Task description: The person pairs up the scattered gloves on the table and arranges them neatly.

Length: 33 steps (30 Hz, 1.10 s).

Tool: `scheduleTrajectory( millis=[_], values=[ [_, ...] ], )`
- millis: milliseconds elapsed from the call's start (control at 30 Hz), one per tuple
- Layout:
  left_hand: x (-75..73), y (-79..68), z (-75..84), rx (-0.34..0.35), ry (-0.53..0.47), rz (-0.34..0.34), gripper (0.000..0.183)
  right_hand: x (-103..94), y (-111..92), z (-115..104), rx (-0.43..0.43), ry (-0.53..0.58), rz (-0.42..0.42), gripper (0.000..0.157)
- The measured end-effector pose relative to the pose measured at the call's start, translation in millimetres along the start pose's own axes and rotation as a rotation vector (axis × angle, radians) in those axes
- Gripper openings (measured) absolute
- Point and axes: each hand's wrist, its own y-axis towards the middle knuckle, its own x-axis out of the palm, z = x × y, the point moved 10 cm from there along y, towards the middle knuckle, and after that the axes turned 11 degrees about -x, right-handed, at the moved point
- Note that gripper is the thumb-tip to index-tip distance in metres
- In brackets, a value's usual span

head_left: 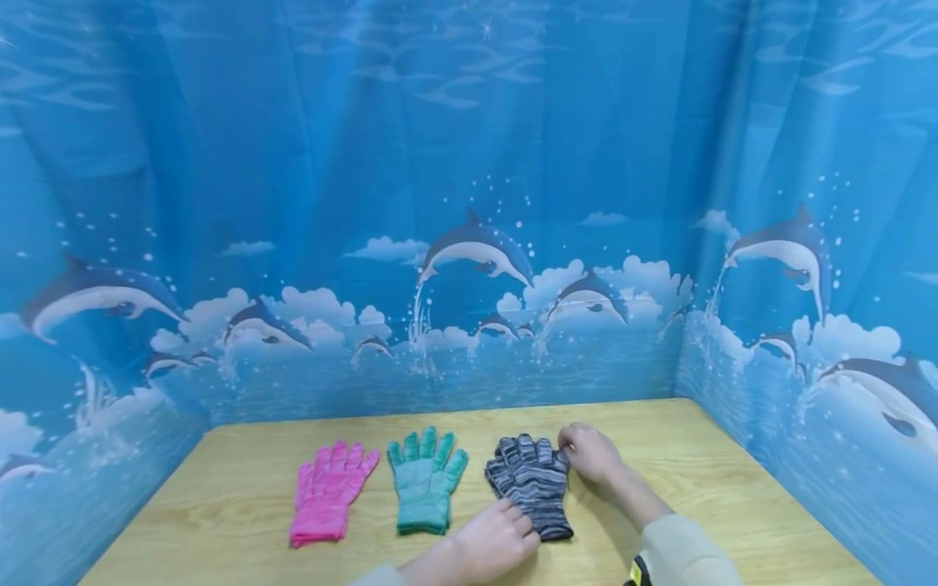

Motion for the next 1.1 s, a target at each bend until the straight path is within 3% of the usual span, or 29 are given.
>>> scheduleTrajectory(
  millis=[167,433,633,867,1100],
  values=[
    [4.2,-0.6,-2.6,-0.03,-0.096,-0.053,0.008,3.0,2.7,-5.2,-0.064,0.089,-0.036,0.016],
    [8.8,1.6,-3.1,-0.033,-0.217,-0.144,0.012,16.6,1.1,-7.5,-0.071,0.072,-0.082,0.016],
    [10.8,2.9,3.6,0.016,-0.186,-0.173,0.01,22.1,3.0,-10.2,-0.079,0.039,-0.095,0.014],
    [15.2,1.2,5.1,0.018,-0.114,-0.166,0.01,22.1,4.1,-11.7,-0.089,0.013,-0.102,0.013],
    [18.5,2.2,-2.9,-0.028,-0.234,-0.193,0.01,19.4,6.8,-9.8,-0.062,0.065,-0.066,0.016]
  ],
)
